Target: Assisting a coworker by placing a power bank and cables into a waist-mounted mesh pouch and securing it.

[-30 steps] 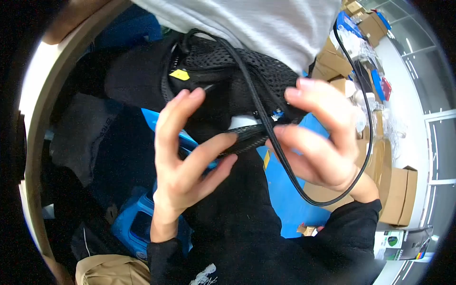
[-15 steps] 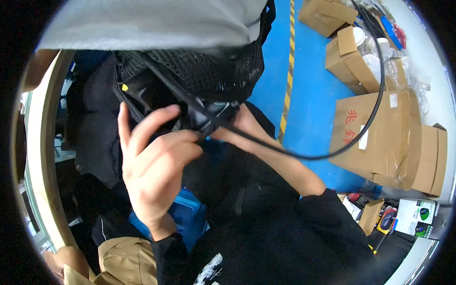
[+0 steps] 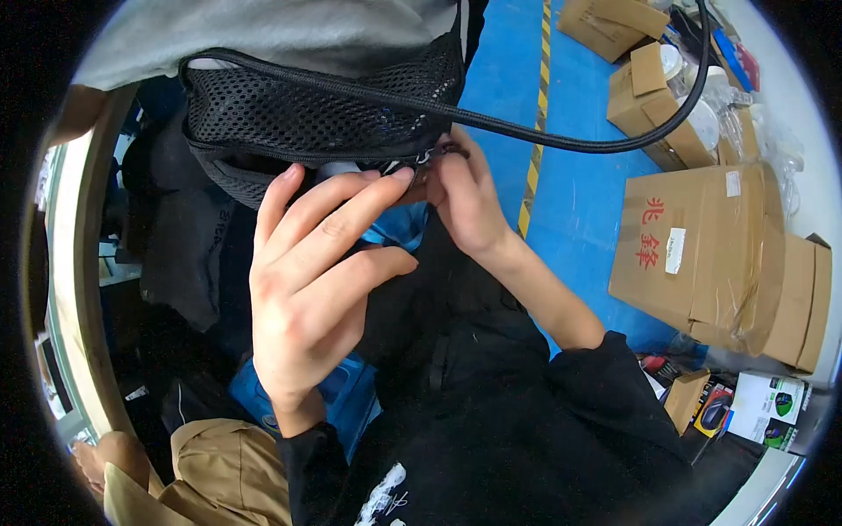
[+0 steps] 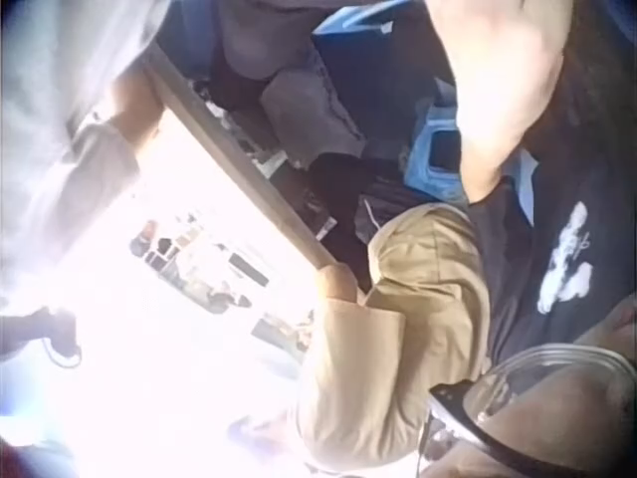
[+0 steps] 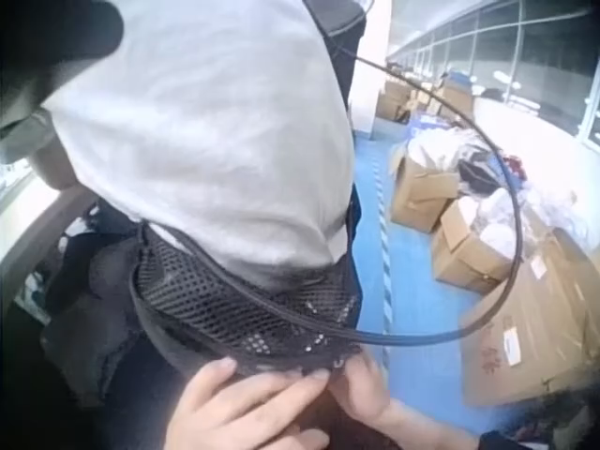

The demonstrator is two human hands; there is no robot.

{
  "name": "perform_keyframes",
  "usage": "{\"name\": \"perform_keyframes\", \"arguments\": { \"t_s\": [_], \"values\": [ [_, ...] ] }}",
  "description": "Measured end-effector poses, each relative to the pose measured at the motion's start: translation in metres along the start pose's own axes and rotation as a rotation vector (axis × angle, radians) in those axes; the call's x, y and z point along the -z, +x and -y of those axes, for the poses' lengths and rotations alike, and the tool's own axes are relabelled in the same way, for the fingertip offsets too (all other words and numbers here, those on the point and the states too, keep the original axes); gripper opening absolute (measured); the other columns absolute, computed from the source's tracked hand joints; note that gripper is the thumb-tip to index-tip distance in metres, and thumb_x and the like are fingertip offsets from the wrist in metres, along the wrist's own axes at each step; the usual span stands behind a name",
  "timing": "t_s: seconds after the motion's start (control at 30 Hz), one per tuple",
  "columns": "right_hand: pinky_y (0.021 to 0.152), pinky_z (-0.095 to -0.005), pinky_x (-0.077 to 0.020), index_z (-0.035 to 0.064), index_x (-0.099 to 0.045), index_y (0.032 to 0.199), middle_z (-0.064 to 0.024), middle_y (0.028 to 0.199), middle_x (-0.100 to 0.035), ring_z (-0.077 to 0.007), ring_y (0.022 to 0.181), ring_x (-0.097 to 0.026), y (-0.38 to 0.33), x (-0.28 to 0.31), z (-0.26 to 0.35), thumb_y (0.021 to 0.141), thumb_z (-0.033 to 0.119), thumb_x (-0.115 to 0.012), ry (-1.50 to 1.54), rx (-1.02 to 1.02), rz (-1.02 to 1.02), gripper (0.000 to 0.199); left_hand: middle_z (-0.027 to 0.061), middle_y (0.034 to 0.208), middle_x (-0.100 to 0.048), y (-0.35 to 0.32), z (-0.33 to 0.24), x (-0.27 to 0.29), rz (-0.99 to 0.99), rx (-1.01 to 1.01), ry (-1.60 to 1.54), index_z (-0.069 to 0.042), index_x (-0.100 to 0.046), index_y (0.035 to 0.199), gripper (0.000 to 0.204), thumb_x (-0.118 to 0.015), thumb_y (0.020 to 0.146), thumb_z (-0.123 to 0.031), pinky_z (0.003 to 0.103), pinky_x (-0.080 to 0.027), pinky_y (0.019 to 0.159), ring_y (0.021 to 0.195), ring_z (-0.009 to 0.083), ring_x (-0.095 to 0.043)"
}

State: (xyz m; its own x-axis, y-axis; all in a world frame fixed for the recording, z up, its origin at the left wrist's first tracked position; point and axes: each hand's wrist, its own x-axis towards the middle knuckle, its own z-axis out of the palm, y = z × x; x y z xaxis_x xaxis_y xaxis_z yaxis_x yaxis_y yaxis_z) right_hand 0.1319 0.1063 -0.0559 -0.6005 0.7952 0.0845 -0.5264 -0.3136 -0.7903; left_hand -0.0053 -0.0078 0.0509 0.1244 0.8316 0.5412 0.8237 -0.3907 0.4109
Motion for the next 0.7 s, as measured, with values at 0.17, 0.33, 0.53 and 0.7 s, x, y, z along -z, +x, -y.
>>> {"name": "perform_keyframes", "arguments": {
  "t_s": [0.17, 0.33, 0.53, 0.7],
  "values": [
    [0.081, -0.0275, -0.0535, -0.0022, -0.044, 0.136, -0.0091, 0.118, -0.062, -0.0147, 0.099, -0.063, 0.022, -0.012, 0.026, 0.101, 0.012, -0.042, -0.493, 0.279, -0.062, 0.037, 0.0106, 0.105, -0.07, 0.0, 0.016, 0.014, -0.071, 0.053, -0.069, -0.005, -0.068, 0.091, 0.025, -0.061, 0.069, 0.005, 0.041, -0.047, 0.089, 0.094, 0.0284, -0.066],
    [0.072, -0.0271, -0.056, -0.0096, -0.053, 0.125, -0.0094, 0.09, -0.065, -0.0128, 0.071, -0.063, 0.024, -0.021, 0.037, 0.094, -0.002, -0.049, -0.595, 0.258, 0.013, 0.032, 0.0177, 0.092, -0.067, 0.023, 0.021, 0.037, -0.023, 0.212, 0.162, 0.003, -0.065, 0.103, 0.023, -0.056, 0.083, 0.01, 0.033, -0.052, 0.074, 0.084, 0.032, -0.067],
    [0.085, -0.0276, -0.0484, -0.0086, -0.054, 0.122, -0.012, 0.114, -0.054, -0.0178, 0.097, -0.057, 0.024, -0.038, 0.031, 0.073, -0.008, -0.07, -0.854, 0.52, 0.016, 0.052, 0.0096, 0.075, -0.07, 0.05, 0.035, 0.042, -0.127, 0.173, 0.03, 0.005, -0.064, 0.103, 0.033, -0.078, 0.074, 0.002, 0.026, -0.051, 0.058, 0.066, 0.012, -0.067],
    [0.089, -0.036, -0.0463, -0.0065, -0.052, 0.129, -0.02, 0.116, -0.05, -0.0316, 0.104, -0.054, 0.024, -0.063, 0.039, 0.065, 0.005, -0.082, -0.986, 0.645, 0.026, 0.071, 0.011, 0.069, -0.065, 0.053, 0.04, 0.044, -0.174, 0.109, -0.089, 0.004, -0.069, 0.086, 0.013, -0.076, 0.076, -0.001, 0.026, -0.046, 0.057, 0.06, 0.0167, -0.063]
  ]
}}
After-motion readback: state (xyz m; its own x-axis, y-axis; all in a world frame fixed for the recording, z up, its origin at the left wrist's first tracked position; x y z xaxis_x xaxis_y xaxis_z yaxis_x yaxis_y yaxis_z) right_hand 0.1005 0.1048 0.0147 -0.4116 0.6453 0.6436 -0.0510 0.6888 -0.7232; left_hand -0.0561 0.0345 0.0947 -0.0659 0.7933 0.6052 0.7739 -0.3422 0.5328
